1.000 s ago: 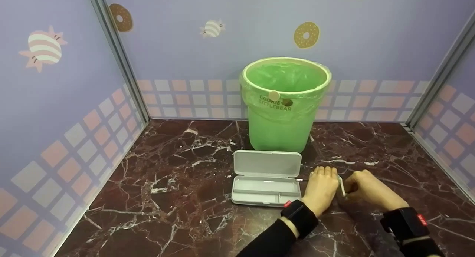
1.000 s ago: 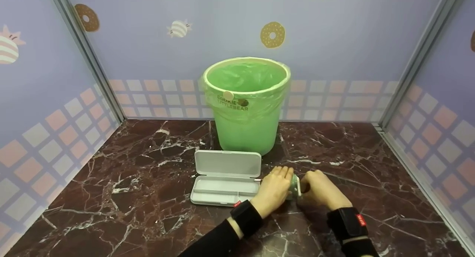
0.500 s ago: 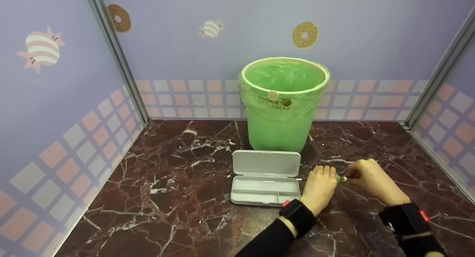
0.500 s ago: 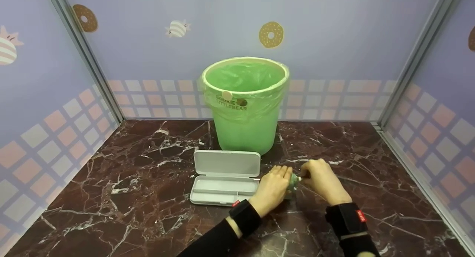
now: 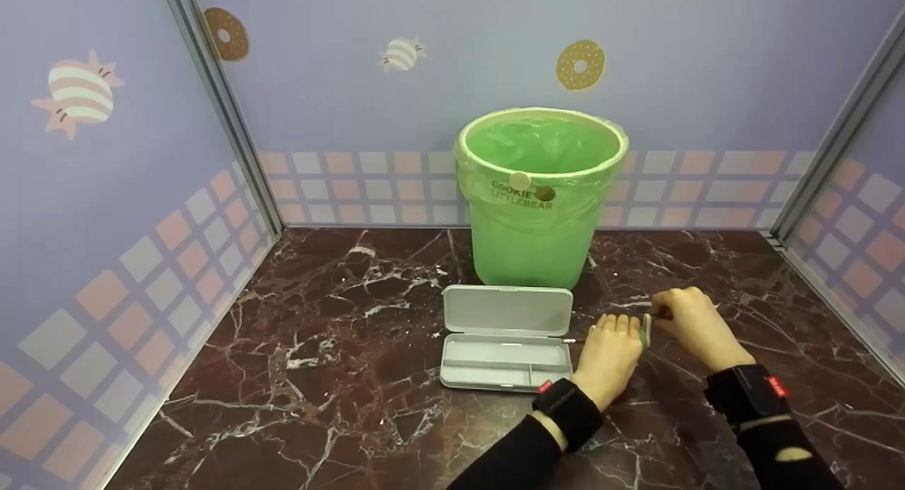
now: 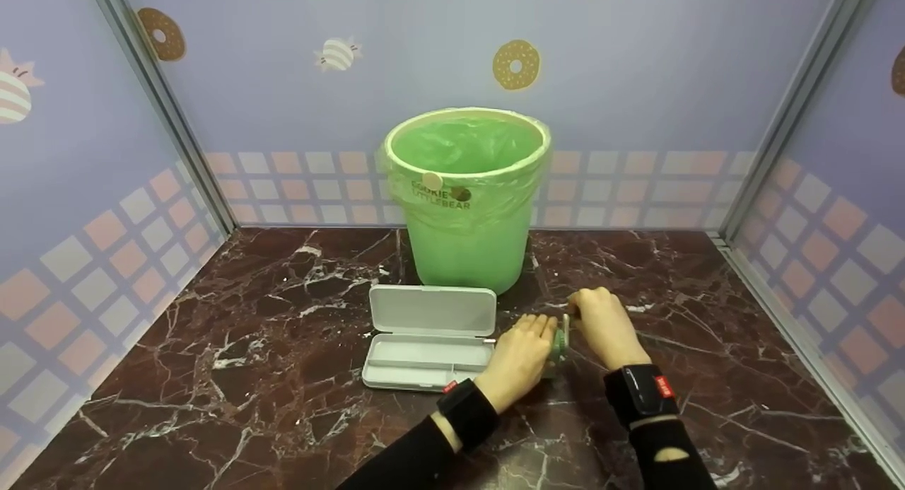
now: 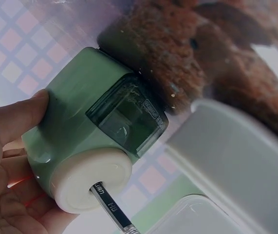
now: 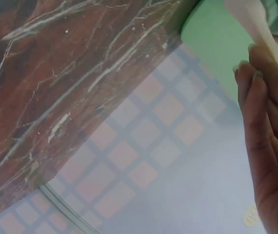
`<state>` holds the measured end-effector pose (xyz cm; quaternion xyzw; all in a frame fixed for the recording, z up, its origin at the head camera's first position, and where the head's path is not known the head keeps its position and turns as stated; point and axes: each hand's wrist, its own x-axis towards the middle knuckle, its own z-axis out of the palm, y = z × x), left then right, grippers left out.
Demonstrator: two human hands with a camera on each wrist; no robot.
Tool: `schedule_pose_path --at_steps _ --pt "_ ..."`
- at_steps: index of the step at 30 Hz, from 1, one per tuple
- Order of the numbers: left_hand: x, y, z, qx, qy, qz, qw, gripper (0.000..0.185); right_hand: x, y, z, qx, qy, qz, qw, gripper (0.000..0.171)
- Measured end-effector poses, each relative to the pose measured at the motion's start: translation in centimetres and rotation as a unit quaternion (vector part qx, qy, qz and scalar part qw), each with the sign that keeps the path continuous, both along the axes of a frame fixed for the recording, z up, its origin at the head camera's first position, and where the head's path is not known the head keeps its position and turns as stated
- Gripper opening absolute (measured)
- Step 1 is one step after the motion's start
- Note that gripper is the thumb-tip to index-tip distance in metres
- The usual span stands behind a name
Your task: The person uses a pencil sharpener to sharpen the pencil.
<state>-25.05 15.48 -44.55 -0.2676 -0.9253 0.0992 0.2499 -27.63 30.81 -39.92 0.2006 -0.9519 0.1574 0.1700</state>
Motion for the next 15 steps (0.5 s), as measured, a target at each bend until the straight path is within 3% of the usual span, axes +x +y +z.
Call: schedule_pose_path --at_steps 6,15 --pt "0.1 0.0 0.1 -0.002 -0.015 0.001 0.9999 0.044 -1.2 0.0 -1.1 -0.012 -0.006 -0.007 1.0 0.016" --pt "0.2 -0.1 0.1 0.003 0.015 -0.004 0.9999 0.037 -2.5 0.3 -3.8 -0.025 -0.026 0.014 0.999 0.02"
